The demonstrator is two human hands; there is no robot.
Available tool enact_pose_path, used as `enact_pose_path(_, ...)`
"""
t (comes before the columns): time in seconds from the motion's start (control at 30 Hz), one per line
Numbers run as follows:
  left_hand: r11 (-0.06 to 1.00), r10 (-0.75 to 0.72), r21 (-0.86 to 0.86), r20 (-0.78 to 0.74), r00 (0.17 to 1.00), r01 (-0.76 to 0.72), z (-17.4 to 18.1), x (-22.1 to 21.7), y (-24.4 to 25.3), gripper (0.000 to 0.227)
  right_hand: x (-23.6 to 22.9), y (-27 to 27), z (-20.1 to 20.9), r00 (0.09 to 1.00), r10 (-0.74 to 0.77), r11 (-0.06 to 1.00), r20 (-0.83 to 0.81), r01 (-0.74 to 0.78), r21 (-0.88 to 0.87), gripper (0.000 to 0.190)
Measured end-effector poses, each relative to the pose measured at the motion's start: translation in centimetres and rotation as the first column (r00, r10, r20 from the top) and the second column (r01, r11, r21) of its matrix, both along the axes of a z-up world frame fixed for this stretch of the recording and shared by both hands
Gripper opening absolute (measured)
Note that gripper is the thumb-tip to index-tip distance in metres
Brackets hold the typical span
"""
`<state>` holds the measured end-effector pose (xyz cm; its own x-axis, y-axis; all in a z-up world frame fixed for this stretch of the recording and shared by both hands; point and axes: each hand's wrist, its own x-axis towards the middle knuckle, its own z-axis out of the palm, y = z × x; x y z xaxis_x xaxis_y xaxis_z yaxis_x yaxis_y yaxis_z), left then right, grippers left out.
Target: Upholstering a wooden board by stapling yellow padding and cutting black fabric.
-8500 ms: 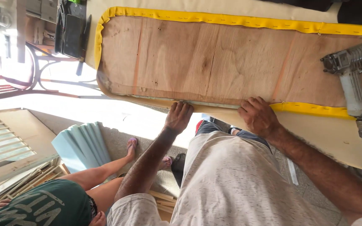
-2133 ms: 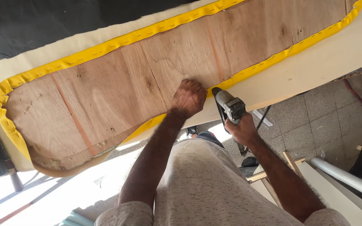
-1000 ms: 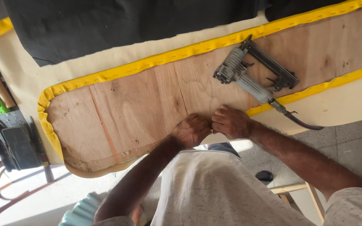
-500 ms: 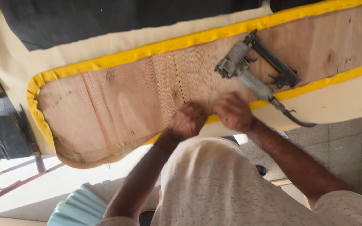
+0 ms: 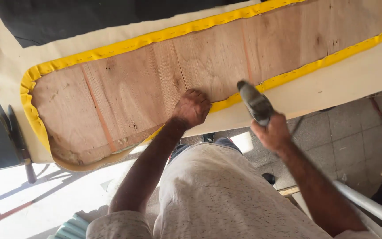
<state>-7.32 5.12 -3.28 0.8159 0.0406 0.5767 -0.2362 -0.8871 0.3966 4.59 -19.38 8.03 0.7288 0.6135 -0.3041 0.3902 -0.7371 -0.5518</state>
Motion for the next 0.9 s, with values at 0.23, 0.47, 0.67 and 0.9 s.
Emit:
enact_pose_path(0.23, 1.000, -0.007, 0.003, 0.022, 1.000, 0.007, -0.8, 0.2, 0.0, 0.023, -6.0, -4.4, -7.6, 0.883, -0.365, 0.896, -0.295, 0.420, 0.148, 0.010)
enact_pose_path(0.47, 1.000, -0.006, 0.006, 0.033, 0.999, 0.006, -1.5, 0.2, -0.1, 0.021, -6.9, -2.4, -7.2, 0.872, -0.352, 0.896, -0.339, 0.419, 0.149, 0.009)
enact_pose_path(0.67, 1.000, 0.001, 0.008, 0.024, 1.000, -0.001, -2.3, 0.1, -0.2, 0.019, -8.1, -2.3, -8.7, 0.925, -0.299, 0.943, -0.235, 0.323, 0.074, 0.013)
enact_pose_path(0.9, 1.000, 0.027, 0.000, 0.017, 1.000, -0.027, -2.5, -0.3, -0.9, 0.019, -7.1, -0.9, -5.5, 0.908, -0.288, 0.927, -0.304, 0.344, 0.151, 0.015)
